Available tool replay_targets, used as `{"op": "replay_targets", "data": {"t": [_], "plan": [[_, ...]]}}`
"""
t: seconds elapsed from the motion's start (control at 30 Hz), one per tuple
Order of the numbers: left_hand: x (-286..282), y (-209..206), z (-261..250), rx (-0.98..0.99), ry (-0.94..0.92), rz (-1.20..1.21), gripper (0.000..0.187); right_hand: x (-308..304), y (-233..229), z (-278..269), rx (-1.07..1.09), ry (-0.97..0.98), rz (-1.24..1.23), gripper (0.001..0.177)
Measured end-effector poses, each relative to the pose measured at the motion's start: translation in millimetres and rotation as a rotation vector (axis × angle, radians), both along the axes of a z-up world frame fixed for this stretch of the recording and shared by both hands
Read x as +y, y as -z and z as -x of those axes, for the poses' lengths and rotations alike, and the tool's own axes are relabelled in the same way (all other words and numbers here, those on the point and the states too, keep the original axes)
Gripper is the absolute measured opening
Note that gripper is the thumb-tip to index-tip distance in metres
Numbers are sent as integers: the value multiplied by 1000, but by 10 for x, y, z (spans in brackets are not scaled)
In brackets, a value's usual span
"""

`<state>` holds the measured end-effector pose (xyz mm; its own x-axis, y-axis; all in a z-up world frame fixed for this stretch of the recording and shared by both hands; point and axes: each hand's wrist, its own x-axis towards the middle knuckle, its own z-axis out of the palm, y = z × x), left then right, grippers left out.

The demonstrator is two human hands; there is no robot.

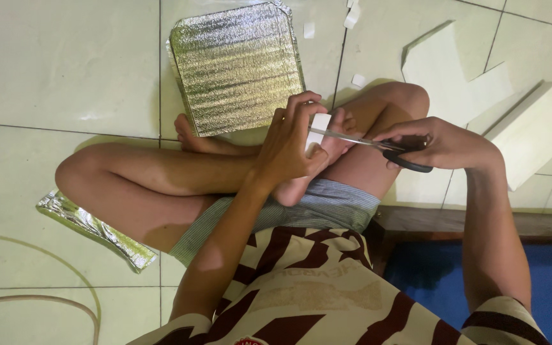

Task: The person lines the inside of a styrofoam box with reflective insulation sheets, using a marker to mark lines and scissors to cut tape for securing the material.

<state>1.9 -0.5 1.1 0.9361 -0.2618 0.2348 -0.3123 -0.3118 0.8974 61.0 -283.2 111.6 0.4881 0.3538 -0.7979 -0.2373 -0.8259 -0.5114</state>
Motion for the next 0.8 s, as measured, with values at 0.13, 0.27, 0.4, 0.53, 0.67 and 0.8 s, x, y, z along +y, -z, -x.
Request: {"op": "replay_targets", "data": {"t": [0.13, 0.27, 0.4, 0.53, 0.67, 0.8], "plan": [[0, -17, 4, 6, 5, 7, 66, 19, 15, 4, 7, 1, 11, 49], [5, -36, -2, 13, 11, 14, 66, -8, 34, -1, -16, -30, -1, 49], [-6, -49, -3, 5, 11, 9, 73, -108, 57, 32, -31, -63, -17, 48], [44, -1, 38, 19, 50, 95, 83, -532, -21, 143, -32, -94, 111, 54], [23, 149, 269, 206, 123, 288, 86, -1325, 31, 541, -163, 277, 181, 50], [-84, 296, 476, 41, 22, 203, 80, -1904, 942, 991, -461, 720, 188, 42]]}}
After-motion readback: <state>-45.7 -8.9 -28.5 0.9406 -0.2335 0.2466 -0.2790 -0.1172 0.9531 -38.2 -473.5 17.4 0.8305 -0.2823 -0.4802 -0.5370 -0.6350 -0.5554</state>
